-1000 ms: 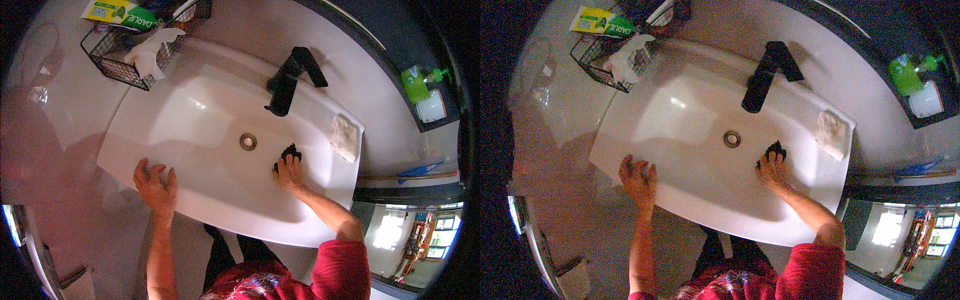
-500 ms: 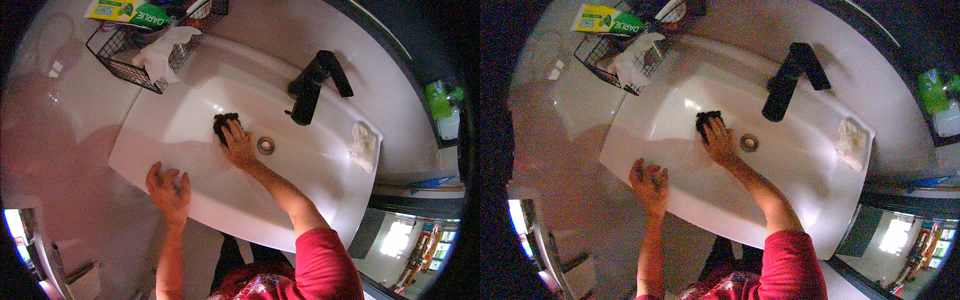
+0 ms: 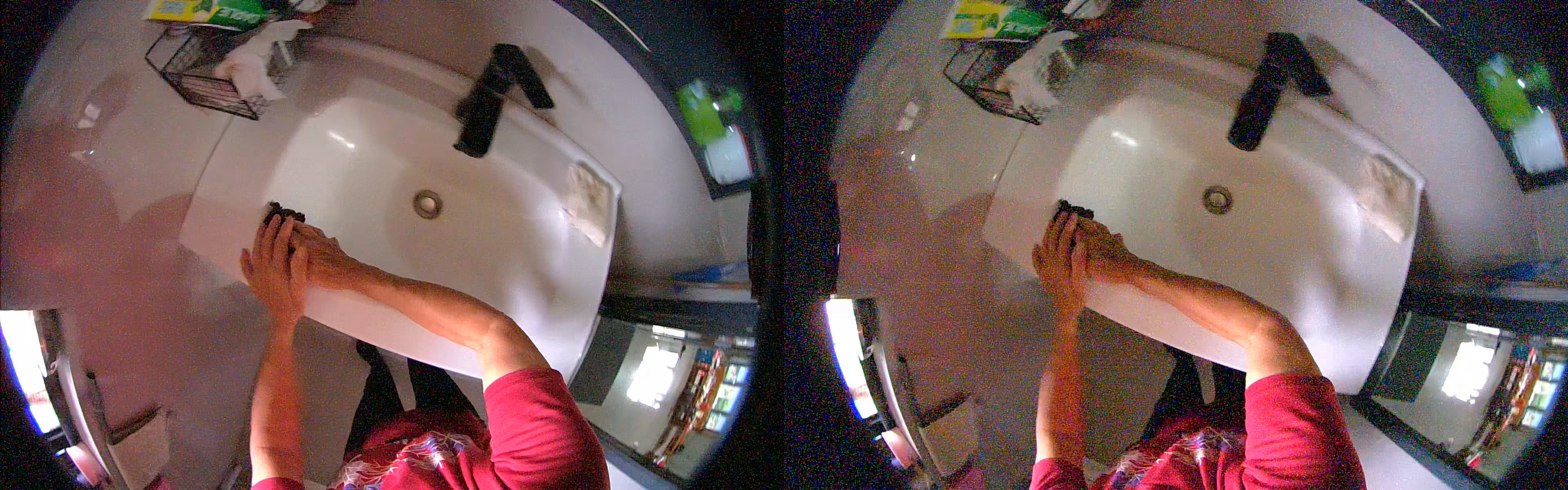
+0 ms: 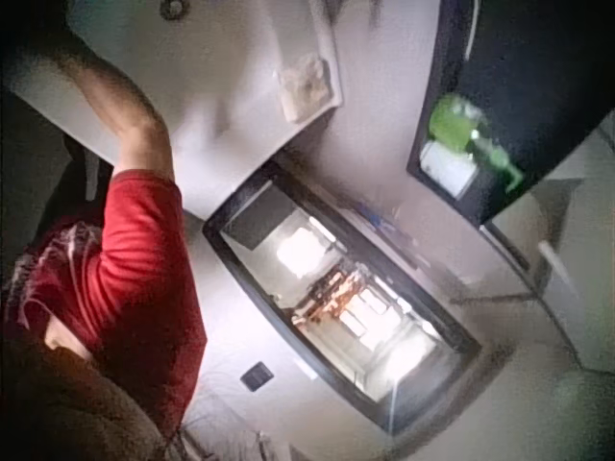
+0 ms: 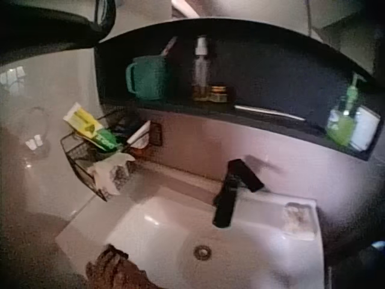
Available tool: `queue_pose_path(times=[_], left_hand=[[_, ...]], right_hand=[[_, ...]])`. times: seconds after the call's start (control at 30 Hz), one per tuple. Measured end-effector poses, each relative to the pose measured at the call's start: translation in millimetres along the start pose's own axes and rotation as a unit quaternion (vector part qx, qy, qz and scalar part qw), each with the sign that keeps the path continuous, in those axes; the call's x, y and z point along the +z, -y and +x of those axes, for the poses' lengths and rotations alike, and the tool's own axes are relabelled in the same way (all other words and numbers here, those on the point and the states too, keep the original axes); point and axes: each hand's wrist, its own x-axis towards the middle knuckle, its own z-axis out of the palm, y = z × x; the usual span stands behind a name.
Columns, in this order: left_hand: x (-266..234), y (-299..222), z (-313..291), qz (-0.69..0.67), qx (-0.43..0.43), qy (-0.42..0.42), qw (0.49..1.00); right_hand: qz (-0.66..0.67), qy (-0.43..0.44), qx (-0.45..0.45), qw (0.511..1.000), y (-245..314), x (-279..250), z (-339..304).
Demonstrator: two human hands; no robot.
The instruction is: The person wipes a wall and cabinet with a dark cloth, then cleans the sink basin and faucet with the same cloth. They briefly handle a green soap dispenser and a small jar, placing them back on the countertop.
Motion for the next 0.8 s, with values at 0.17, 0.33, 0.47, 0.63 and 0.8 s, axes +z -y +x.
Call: queue_pose_path(times=[0.17, 0.33, 0.47, 0.63, 0.8], left_hand=[[3, 6, -2, 0.087, 0.043, -0.016, 0.995], [3, 12, -9, 0.105, 0.057, -0.011, 0.993], [9, 16, -8, 0.100, 0.059, -0.010, 0.993], [9, 20, -8, 0.056, 0.061, -0.008, 0.996], [7, 19, -8, 0.027, 0.051, -0.001, 0.998]], right_hand=[[-0.111, 0.052, 0.209, 0.970, -5, -35, -68], [-0.073, 0.125, 0.273, 0.951, -18, -82, -184], [-0.373, 0.170, 0.268, 0.872, -24, -132, -262], [-0.577, 0.109, 0.224, 0.778, -42, -188, -275], [-0.534, -0.010, 0.185, 0.825, -22, -173, -315]])
